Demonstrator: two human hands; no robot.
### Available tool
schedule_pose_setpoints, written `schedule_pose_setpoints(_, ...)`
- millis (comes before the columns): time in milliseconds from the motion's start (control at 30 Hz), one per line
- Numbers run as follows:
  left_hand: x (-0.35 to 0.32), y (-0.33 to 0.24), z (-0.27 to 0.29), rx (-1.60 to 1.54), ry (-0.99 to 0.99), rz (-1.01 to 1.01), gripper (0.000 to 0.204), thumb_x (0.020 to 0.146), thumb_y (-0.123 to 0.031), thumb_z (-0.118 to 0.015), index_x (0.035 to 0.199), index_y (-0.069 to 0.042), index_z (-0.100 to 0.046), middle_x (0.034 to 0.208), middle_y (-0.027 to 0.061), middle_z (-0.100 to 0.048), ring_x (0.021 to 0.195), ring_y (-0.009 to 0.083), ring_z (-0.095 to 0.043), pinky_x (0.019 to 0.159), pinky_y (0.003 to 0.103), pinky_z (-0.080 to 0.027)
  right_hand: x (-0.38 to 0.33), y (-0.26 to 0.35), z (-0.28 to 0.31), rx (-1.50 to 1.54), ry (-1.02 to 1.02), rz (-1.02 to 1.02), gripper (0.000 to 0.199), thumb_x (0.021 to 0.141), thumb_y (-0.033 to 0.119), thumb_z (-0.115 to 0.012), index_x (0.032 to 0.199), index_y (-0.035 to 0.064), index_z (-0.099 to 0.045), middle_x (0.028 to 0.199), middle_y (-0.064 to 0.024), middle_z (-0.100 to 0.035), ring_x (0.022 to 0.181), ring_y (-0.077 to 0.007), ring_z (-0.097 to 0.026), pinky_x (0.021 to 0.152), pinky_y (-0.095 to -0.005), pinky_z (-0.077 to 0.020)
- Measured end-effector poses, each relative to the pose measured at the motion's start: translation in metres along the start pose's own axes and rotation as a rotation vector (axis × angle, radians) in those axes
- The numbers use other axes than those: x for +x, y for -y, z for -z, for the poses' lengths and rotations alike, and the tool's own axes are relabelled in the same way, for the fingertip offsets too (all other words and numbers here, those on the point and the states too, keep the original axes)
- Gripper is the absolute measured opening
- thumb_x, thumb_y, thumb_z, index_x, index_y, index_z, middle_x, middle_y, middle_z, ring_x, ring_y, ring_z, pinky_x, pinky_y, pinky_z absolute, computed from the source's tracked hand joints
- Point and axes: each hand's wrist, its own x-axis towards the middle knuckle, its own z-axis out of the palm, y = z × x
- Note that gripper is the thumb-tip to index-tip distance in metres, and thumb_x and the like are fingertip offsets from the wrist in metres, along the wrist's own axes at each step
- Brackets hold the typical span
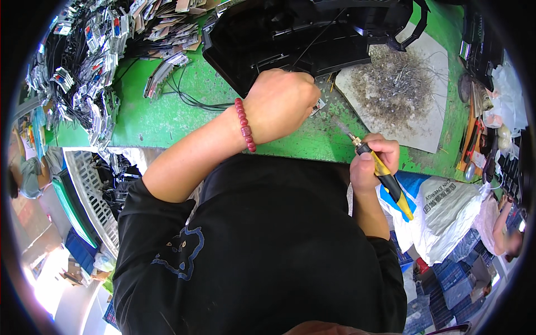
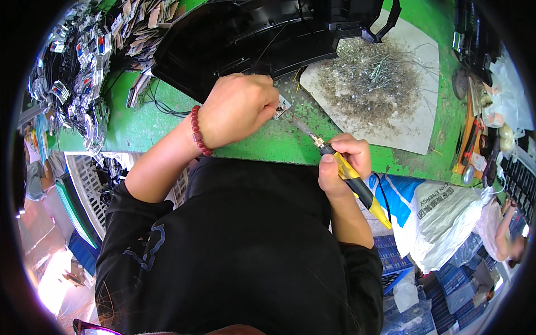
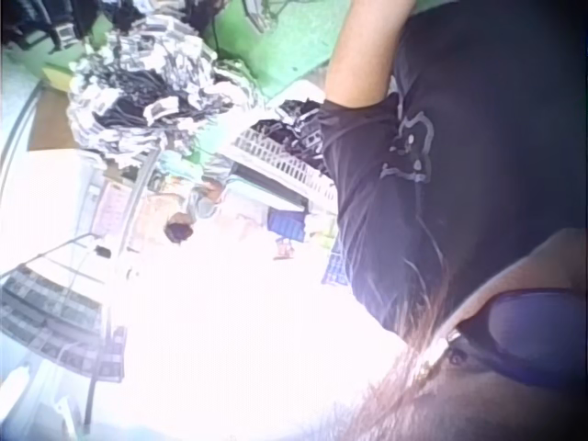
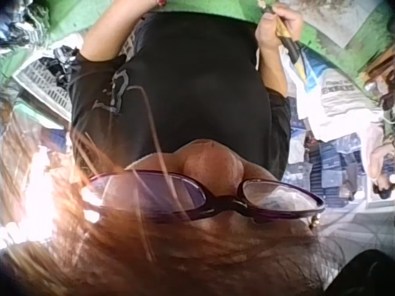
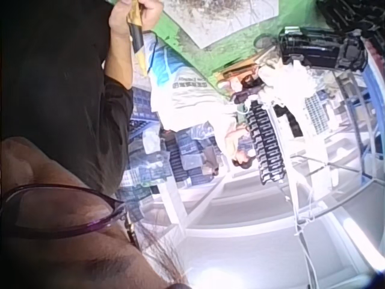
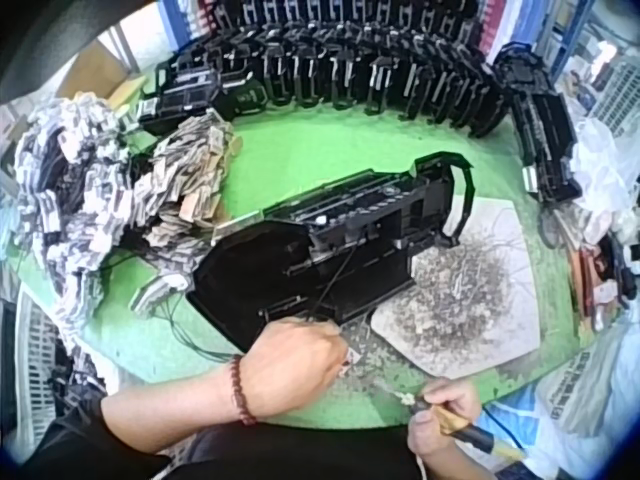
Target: Soldering wires and electronic components onto toy car shells at a factory workbench.
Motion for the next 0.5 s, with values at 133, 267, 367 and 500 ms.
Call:
schedule_pose_setpoints(133,-0.001,0.001,0.0,0.018,0.007,-0.008,0.008,0.076,-0.012,-0.062,0.072,-0.006,-0.061,0.073,0.0074,-0.057,0.07,0.0287,-0.06,0.063,0.039,-0.049,-0.001,0.003,-0.008,-0.088,-0.153,-0.045,0.046,0.083,0.034,-0.069,0.108,0.0026,-0.046,0.078,-0.0129,-0.058,0.065,-0.0164,-0.053,0.061,-0.0268,-0.045)
schedule_pose_setpoints(267,-0.002,0.002,0.002,-0.077,-0.049,-0.029,0.007,0.076,-0.01,-0.063,0.073,-0.004,-0.06,0.074,0.0088,-0.056,0.071,0.0294,-0.059,0.065,0.039,-0.048,0.012,0.012,-0.006,-0.063,0.116,0.016,0.039,0.091,0.023,-0.063,0.121,0.0018,-0.049,0.077,-0.0142,-0.069,0.065,-0.0199,-0.067,0.061,-0.0288,-0.0506)
schedule_pose_setpoints(367,-0.001,0.002,0.012,-0.27,-0.108,-0.044,0.009,0.075,-0.007,-0.065,0.075,-0.001,-0.057,0.075,0.0118,-0.056,0.07,0.0314,-0.057,0.062,0.038,-0.047,0.041,0.022,0.003,-0.488,0.461,0.197,0.031,0.087,0.009,-0.065,0.113,0.0055,-0.048,0.083,-0.016,-0.069,0.08,-0.0271,-0.07,0.073,-0.0366,-0.0543)
schedule_pose_setpoints(500,0.002,0.002,0.035,-0.569,-0.003,0.058,0.01,0.079,-0.008,-0.063,0.079,0.001,-0.059,0.073,0.0141,-0.06,0.067,0.0269,-0.06,0.062,0.034,-0.048,0.078,0.012,-0.022,-0.531,0.489,0.559,0.041,0.077,0.002,-0.072,0.104,0.0139,-0.044,0.094,-0.013,-0.069,0.087,-0.0318,-0.069,0.072,-0.0409,-0.0538)
